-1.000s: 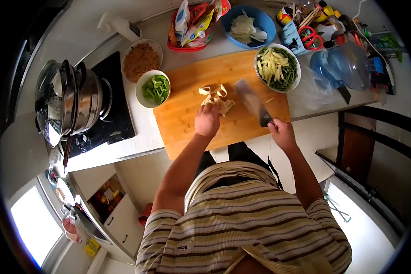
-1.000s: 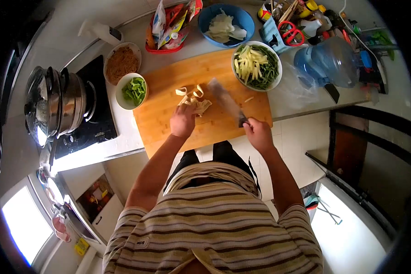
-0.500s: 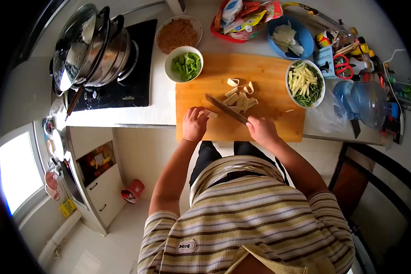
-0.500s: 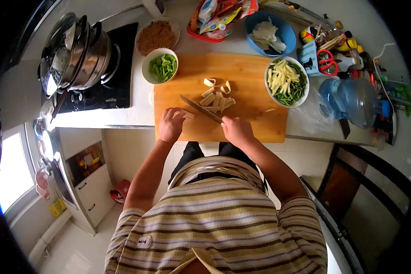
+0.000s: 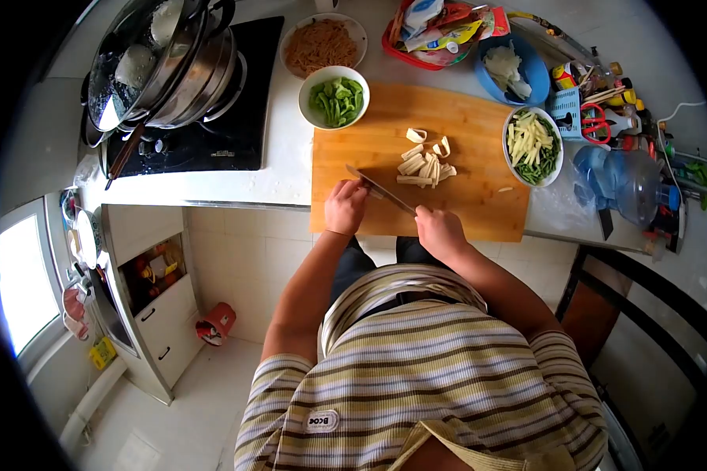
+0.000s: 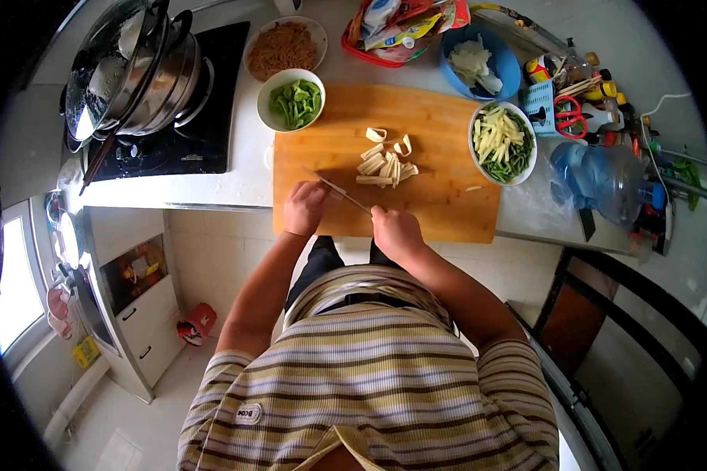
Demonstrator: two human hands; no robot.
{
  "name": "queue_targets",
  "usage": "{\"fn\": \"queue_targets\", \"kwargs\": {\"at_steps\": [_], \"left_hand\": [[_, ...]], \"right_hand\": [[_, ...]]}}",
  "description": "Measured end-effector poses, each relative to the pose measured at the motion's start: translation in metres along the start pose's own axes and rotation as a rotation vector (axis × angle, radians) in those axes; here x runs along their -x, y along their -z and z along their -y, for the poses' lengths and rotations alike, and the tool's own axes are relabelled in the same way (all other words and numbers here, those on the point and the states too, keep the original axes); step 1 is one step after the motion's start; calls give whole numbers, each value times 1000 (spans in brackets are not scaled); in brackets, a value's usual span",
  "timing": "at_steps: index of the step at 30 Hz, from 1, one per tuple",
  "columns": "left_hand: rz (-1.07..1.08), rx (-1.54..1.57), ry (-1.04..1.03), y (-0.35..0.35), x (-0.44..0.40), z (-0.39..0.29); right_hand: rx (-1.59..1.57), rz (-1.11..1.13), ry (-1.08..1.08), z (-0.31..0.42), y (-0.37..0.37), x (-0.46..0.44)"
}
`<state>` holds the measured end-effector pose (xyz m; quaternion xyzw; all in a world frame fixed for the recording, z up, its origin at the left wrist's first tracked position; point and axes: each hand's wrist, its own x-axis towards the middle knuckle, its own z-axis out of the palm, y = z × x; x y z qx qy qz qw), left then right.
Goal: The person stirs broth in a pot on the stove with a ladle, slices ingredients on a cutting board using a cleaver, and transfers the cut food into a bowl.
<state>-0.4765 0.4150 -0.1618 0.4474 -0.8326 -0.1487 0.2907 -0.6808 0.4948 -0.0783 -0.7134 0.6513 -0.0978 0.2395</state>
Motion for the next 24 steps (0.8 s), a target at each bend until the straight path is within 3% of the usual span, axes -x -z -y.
{"fn": "queue_targets", "kwargs": {"at_steps": [10,17,18,19,24], "left_hand": [[-45,73,37,3,0,2],[-18,56,41,-3,2,4],[-19,57,38,1,1,1],[-29,89,32,4,-2,1],[-70,158,58,0,4,7]], "right_hand": [[373,146,118,23,-6,-9],[314,118,102,15,-38,-24],[216,149,25,16,-38,-28],[118,172,-53,18,-38,-30],[62,213,-30,26,-2,-18]]}}
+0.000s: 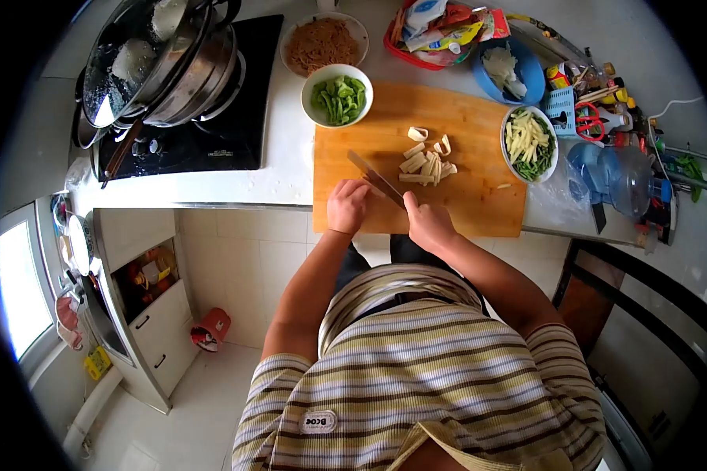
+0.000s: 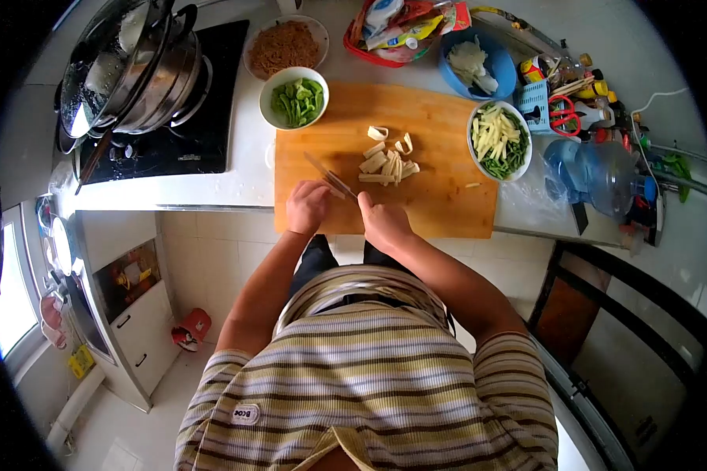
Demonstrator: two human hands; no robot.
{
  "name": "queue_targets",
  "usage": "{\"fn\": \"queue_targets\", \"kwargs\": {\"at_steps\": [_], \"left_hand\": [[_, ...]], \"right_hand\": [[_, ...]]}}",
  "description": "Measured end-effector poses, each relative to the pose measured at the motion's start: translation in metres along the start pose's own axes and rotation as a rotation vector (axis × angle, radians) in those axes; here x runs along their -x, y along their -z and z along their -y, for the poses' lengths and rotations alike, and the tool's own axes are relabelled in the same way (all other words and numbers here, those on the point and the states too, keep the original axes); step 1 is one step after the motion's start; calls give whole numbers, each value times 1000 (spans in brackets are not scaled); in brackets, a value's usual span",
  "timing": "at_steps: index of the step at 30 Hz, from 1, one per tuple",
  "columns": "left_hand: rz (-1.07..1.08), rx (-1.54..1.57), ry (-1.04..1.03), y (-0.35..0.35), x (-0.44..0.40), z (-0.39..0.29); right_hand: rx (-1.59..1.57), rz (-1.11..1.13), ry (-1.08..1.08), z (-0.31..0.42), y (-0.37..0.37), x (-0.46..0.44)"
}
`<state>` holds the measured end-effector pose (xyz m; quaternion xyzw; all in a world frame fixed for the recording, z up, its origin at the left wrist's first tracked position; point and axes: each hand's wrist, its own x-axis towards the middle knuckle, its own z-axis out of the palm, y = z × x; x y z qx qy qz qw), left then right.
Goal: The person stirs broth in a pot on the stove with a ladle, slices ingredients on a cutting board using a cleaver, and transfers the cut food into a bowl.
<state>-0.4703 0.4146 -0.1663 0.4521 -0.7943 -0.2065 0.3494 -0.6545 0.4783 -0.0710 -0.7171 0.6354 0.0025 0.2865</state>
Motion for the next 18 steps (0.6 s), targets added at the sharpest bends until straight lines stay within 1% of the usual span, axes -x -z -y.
{"fn": "queue_targets", "kwargs": {"at_steps": [2,4,6,8,10,11,14,16,17,18], "left_hand": [[14,-17,-28,-3,0,3],[32,-2,-11,-1,-3,0],[-5,-8,-51,3,-3,-1],[11,-18,-46,3,-2,-1],[24,-17,-54,-2,-3,0],[39,-17,-64,-4,-3,0],[54,-25,-90,3,-9,-4],[-4,73,-15,4,-13,-8],[4,73,-20,3,-14,-11],[-68,66,14,13,-26,-23]], "right_hand": [[-23,8,29,2,3,6],[-7,12,29,1,2,6],[8,85,-14,2,0,7],[3,52,-2,3,-4,6],[72,34,34,-1,-20,-7],[48,-25,52,-1,-29,-15],[1,-43,10,-6,-32,-16],[10,-78,-1,-9,-29,-13],[-37,-138,-20,-14,-27,-3],[-75,-196,-32,-19,-21,4]]}}
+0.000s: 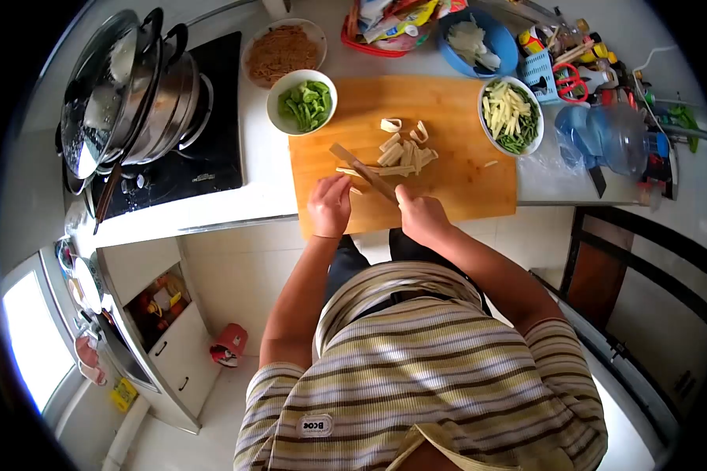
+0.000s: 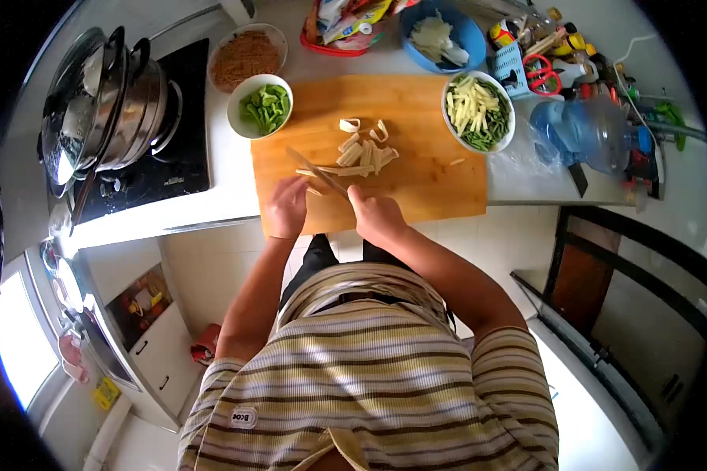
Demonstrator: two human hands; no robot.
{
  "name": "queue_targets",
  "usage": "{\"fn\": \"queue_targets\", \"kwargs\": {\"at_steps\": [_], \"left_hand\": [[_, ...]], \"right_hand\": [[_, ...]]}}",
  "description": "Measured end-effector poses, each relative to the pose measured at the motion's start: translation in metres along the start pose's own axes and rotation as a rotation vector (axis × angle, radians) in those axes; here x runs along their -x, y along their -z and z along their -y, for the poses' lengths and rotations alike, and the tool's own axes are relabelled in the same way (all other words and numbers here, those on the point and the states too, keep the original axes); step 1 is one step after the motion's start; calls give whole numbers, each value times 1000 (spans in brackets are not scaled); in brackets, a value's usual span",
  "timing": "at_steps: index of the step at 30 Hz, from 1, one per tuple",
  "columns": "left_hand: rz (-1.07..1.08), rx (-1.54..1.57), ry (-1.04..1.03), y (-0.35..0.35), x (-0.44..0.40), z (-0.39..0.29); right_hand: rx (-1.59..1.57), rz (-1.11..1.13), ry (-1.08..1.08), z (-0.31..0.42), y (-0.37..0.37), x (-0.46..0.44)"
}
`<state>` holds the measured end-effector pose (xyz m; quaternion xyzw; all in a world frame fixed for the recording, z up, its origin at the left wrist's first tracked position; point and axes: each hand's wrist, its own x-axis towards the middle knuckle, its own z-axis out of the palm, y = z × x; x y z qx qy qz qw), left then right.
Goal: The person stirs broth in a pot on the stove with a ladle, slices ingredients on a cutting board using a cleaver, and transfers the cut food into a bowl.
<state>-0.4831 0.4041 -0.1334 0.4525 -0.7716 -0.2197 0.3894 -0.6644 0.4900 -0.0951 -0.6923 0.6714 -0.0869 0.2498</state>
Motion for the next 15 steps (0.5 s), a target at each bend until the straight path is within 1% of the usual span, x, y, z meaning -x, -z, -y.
{"fn": "queue_targets", "kwargs": {"at_steps": [1,2,4,5,6,8,9,11,14,15], "left_hand": [[-47,1,18,4,-13,-16],[-33,8,2,4,-28,-38],[0,12,-128,6,-55,-68],[149,15,-178,-9,-60,-65],[368,-136,-102,-23,-62,-71],[830,-535,-155,-53,-68,-68],[828,-539,-160,-66,-66,-67],[942,-587,-51,-85,-66,-64],[900,-582,-38,-89,-68,-62],[839,-535,-19,-88,-67,-61]], "right_hand": [[-102,-12,50,-9,6,8],[-108,-26,33,-13,11,13],[-10,83,77,-4,14,7],[-99,21,61,-5,-3,5],[-195,120,22,-5,-11,4],[-183,146,41,-3,-22,1],[-185,141,43,-4,-25,3],[-199,-15,165,-6,-26,2],[-211,-76,164,-6,-15,1],[-218,-69,170,-8,-20,2]]}}
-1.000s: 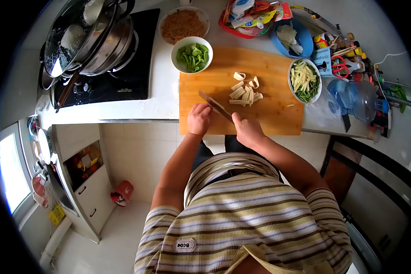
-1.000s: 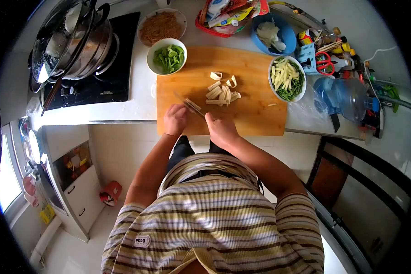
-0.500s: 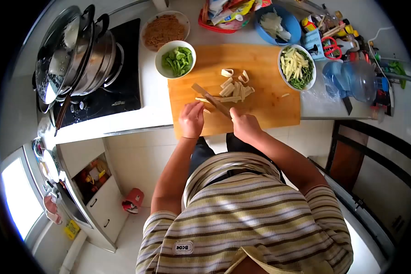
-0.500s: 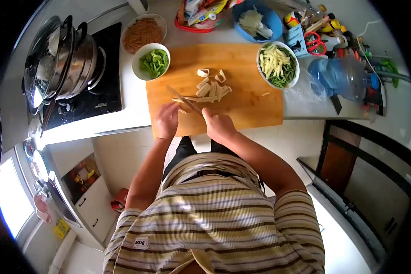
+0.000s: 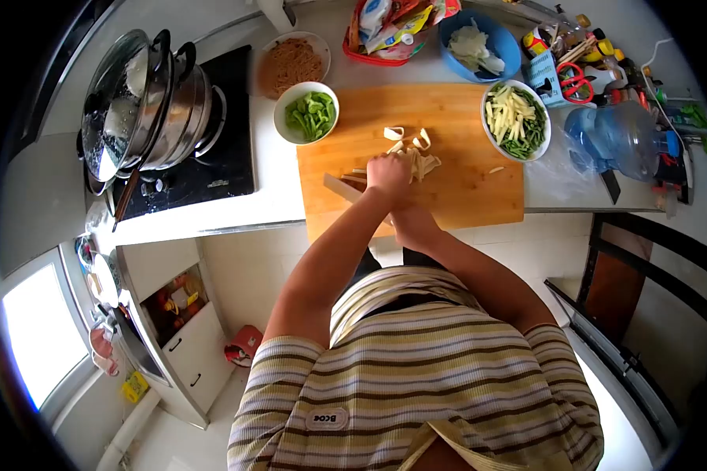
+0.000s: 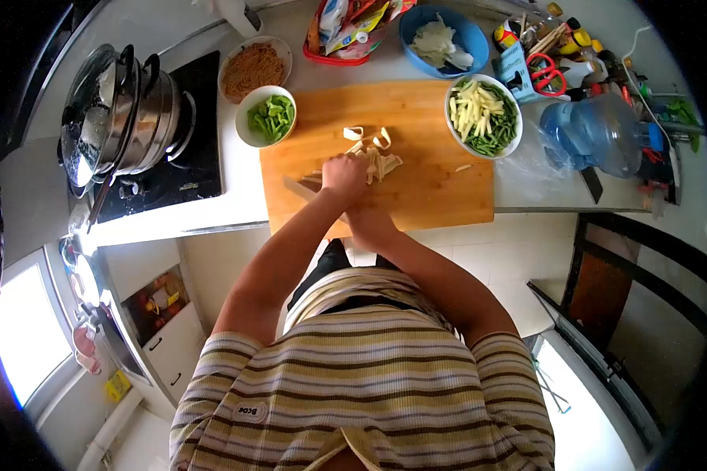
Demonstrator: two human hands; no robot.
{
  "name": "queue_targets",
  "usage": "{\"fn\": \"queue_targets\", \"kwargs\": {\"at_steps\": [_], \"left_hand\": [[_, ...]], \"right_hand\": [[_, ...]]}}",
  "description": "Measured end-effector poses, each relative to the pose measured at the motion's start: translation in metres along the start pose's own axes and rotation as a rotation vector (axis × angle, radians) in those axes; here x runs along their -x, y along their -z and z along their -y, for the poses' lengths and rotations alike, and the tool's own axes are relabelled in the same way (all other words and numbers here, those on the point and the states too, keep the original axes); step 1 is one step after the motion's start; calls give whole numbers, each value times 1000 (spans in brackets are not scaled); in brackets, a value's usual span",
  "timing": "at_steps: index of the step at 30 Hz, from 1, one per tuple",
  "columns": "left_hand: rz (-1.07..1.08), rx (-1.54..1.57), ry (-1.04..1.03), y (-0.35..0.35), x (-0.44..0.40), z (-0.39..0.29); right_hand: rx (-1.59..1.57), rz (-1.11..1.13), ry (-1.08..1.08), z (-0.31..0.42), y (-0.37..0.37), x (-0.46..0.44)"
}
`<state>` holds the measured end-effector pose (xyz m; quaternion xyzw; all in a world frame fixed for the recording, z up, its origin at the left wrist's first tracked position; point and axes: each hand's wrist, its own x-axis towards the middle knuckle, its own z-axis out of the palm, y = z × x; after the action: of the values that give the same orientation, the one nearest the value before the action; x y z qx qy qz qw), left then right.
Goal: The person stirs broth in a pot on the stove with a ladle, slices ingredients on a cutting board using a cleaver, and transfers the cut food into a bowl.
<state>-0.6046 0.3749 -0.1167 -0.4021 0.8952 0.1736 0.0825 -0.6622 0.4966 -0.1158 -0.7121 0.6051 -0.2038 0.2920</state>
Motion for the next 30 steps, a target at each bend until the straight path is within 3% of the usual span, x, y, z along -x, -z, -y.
{"fn": "queue_targets", "kwargs": {"at_steps": [7,13,15,18,23,27,30], "left_hand": [[-170,33,-57,-10,0,5],[-228,153,75,10,11,5],[-535,407,4,43,36,15],[-795,402,-77,64,74,50],[-760,372,-96,-34,82,92],[-788,376,-111,-35,89,88],[-752,414,30,-39,104,90]], "right_hand": [[60,103,-71,-11,-10,1],[20,20,-4,-1,3,-5],[0,-36,-19,-1,7,-5],[152,190,-343,-5,35,-10],[262,112,-318,-13,41,-12],[350,140,-224,0,46,-14],[312,122,-190,14,46,-12]]}}
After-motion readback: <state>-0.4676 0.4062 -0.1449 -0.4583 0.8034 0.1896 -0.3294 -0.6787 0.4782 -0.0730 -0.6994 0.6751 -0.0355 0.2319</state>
